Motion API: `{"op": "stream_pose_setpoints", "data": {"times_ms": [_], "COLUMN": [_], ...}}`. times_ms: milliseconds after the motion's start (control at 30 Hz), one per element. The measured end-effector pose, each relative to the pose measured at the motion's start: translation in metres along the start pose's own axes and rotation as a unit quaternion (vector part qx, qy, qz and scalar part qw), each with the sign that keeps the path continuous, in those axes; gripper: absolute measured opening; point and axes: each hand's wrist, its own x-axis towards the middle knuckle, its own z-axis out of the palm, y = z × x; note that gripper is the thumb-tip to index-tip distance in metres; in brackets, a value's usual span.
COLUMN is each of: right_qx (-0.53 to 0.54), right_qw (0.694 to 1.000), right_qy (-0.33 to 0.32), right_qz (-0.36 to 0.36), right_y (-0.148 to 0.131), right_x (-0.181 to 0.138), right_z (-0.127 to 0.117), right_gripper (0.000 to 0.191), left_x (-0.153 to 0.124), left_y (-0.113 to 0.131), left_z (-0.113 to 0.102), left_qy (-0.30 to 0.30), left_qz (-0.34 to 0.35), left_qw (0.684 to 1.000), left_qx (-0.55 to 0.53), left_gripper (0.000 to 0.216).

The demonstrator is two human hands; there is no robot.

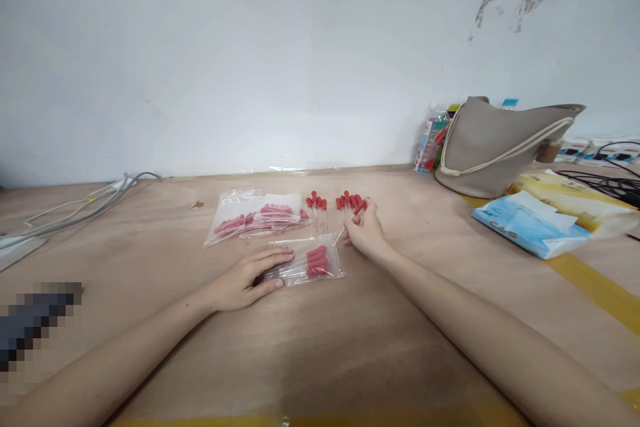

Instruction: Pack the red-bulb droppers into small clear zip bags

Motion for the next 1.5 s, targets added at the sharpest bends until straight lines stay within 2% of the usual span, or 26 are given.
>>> {"op": "stream_pose_setpoints", "data": {"times_ms": [200,267,500,667,767,900,1033,1100,1200,1267,1433,1500], "right_qx": [0.038,0.041,0.108,0.191,0.188,0.108,0.074,0.082,0.119,0.125,0.000,-0.028], "right_qw": [0.994,0.992,0.993,0.979,0.980,0.986,0.972,0.971,0.977,0.978,0.964,0.957], "right_qy": [0.100,0.112,0.053,0.048,0.002,-0.106,-0.202,-0.196,-0.138,-0.136,-0.266,-0.289], "right_qz": [-0.033,-0.038,0.000,0.046,0.072,0.070,0.095,0.108,0.113,0.098,0.031,0.016], "right_y": [0.008,0.009,0.013,0.001,-0.003,-0.002,0.000,-0.001,0.000,0.000,0.001,-0.001], "right_x": [0.001,0.003,-0.006,-0.016,-0.020,-0.018,-0.011,-0.008,-0.008,-0.009,-0.015,-0.017], "right_z": [-0.011,-0.015,0.001,0.011,0.010,0.002,-0.006,-0.008,-0.010,-0.013,-0.018,-0.016], "right_gripper": [0.068,0.066,0.042,0.022,0.014,0.011,0.012,0.013,0.015,0.017,0.025,0.028], "left_x": [-0.001,-0.001,0.000,-0.001,-0.001,-0.002,-0.002,-0.003,-0.003,-0.003,-0.002,-0.002], "left_y": [-0.001,-0.002,-0.001,0.003,0.003,0.003,0.003,0.003,0.003,0.003,0.005,0.005], "left_z": [0.000,0.001,0.001,-0.002,-0.002,-0.003,-0.002,-0.002,-0.002,-0.002,-0.004,-0.004], "left_qy": [0.000,0.000,-0.003,-0.003,-0.003,-0.002,-0.004,-0.003,-0.001,0.000,-0.007,-0.006], "left_qz": [0.006,0.005,0.000,-0.018,-0.021,-0.032,-0.034,-0.036,-0.042,-0.041,-0.043,-0.039], "left_qw": [1.000,1.000,1.000,1.000,1.000,0.999,0.999,0.999,0.999,0.999,0.999,0.999], "left_qx": [-0.006,-0.008,-0.014,-0.018,-0.022,-0.014,-0.007,-0.006,-0.007,-0.010,-0.009,-0.008], "left_gripper": [0.042,0.043,0.043,0.051,0.057,0.059,0.060,0.060,0.060,0.059,0.060,0.060]}}
